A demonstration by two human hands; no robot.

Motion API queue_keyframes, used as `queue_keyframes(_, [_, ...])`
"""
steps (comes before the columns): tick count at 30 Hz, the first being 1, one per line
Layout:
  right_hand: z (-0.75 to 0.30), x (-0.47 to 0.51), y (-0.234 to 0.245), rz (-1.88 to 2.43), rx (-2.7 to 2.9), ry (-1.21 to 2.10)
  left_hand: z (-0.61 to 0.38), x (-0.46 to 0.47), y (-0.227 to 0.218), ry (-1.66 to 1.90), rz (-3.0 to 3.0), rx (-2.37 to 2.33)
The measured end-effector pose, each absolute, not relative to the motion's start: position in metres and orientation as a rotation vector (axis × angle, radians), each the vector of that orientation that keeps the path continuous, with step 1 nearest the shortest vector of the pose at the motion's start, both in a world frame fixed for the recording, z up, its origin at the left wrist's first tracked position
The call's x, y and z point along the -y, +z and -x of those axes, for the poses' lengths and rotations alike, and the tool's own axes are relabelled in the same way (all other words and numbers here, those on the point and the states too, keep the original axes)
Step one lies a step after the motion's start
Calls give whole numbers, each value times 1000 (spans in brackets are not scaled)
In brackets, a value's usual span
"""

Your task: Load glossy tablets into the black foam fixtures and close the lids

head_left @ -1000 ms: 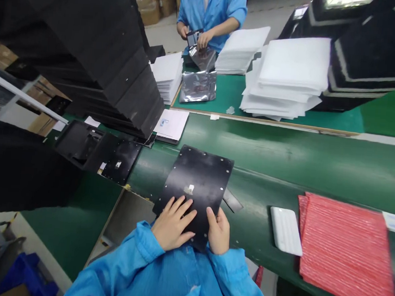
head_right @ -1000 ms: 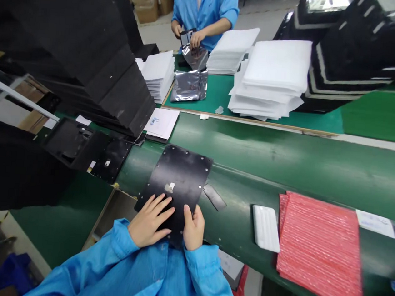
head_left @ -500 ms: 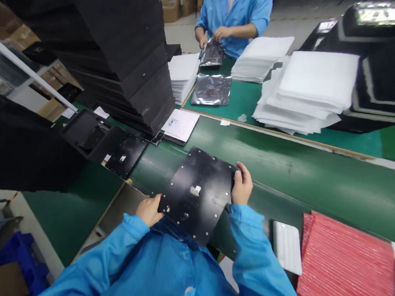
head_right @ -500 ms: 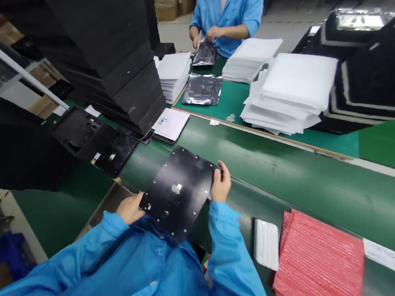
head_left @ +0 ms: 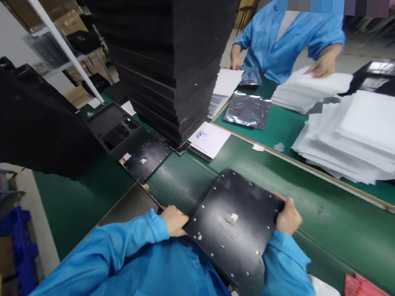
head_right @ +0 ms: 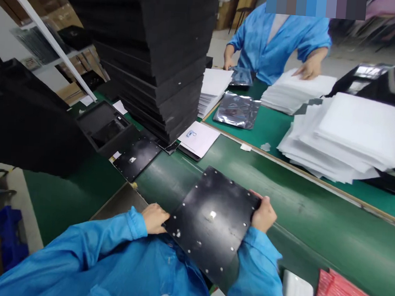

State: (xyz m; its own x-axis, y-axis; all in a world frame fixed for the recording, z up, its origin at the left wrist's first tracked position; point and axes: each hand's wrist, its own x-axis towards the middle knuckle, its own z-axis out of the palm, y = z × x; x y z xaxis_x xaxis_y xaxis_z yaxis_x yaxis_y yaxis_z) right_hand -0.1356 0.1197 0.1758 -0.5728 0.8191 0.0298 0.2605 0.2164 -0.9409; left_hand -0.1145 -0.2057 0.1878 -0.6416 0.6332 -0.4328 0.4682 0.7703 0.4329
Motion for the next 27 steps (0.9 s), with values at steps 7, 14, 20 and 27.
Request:
queue_keyframes(7, [103,-63,224,924,2034,900,298,361,142,503,98,-2656])
queue_keyframes(14, [96,21,239,861,2303,829,343,422,83,803,466,-2609])
queue_keyframes(20, [91,50,233,894,2380,897,297,411,62,1199,578,-2330])
queue_keyframes(27, [104,99,219,710,2481,1483,267,378,86,1431,514,-2086])
